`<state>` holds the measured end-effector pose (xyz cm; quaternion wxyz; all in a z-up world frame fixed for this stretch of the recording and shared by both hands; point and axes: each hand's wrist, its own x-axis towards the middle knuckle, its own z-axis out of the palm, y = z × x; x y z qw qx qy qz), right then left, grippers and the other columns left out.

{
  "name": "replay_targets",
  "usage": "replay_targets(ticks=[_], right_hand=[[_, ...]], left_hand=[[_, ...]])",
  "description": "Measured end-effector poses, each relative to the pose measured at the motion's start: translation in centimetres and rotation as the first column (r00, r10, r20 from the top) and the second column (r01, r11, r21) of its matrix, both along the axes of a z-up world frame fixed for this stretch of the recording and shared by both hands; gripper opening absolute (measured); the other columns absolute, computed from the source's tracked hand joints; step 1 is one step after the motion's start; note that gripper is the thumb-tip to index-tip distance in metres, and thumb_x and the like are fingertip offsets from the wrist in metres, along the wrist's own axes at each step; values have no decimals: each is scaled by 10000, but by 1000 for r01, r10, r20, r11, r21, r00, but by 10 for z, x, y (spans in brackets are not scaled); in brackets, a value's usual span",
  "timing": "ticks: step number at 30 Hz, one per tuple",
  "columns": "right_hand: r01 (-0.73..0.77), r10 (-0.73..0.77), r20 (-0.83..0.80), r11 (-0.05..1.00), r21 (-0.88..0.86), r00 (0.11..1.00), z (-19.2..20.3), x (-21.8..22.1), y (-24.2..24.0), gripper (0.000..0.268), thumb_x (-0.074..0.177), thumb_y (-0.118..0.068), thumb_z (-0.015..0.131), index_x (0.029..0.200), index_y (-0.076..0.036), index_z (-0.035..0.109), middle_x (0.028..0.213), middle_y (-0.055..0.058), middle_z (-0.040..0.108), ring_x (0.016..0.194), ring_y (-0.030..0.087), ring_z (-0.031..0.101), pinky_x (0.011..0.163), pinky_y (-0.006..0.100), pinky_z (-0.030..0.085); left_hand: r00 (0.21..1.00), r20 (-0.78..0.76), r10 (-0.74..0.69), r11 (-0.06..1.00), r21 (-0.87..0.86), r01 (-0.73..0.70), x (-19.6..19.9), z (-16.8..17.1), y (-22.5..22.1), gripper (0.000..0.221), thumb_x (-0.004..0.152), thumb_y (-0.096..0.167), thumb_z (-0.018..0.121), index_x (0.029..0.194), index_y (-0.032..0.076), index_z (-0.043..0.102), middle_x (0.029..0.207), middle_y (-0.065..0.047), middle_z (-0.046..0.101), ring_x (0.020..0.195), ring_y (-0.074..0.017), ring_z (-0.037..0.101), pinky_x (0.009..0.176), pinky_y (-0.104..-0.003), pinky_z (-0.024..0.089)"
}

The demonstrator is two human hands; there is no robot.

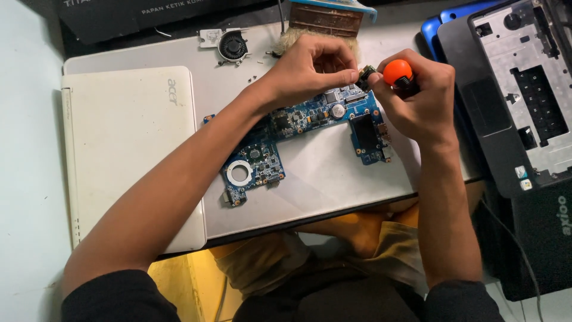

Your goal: Cleaning a laptop motherboard and fan with a brush, followed by using a screwdriver for assembly or disassembly.

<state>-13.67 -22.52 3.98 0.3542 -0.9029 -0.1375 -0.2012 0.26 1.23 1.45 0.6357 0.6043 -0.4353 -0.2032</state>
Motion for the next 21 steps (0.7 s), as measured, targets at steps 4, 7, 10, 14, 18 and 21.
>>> replay_targets(ticks=[4,7,10,14,18,21], right_hand=[[3,-2,-28,999,37,1000,2,-1,2,167,1182,-105,836,1105,28,770,946,133,678,809,258,587,757,363,466],[-8,15,-83,997,80,996,3,-1,2,144,1163,-84,825,1091,21,758,942,116,665,812,235,558,747,353,452],[-41,45,-125,999,31,991,3,-1,0,168,1175,-126,820,1105,13,758,913,112,664,774,225,587,702,333,460],[-60,56,-163,998,-20,985,6,0,2,184,1168,-130,862,1068,-15,760,834,60,631,745,192,536,680,349,409],[-116,103,-209,992,-49,972,8,1,4,203,1159,-145,851,1025,-38,743,776,42,594,702,185,509,657,350,394],[-111,98,-202,992,-57,974,5,1,1,213,1167,-156,859,1036,-38,740,784,50,596,709,192,514,666,354,397]], left_hand=[[999,25,-22,1000,-3,22,-1,-1,1,94,1122,160,893,1087,112,819,970,15,788,871,-65,700,754,-206,577],[999,19,-33,999,-3,33,0,-1,2,96,1124,159,882,1095,108,807,966,8,764,847,-76,679,728,-213,563],[998,21,-63,998,0,63,1,-3,1,91,1120,124,885,1112,103,796,993,-10,783,868,-96,718,764,-225,624],[998,24,-62,998,-6,62,-1,0,2,76,1122,129,877,1111,106,805,990,-10,792,860,-95,716,762,-234,615],[997,-79,-28,999,-18,27,-2,2,0,132,1107,224,878,1082,123,797,928,20,742,819,-67,652,708,-214,527],[992,-126,-17,1000,-20,15,-3,6,1,155,1113,274,848,1089,128,801,897,30,717,762,-55,611,647,-208,491]])
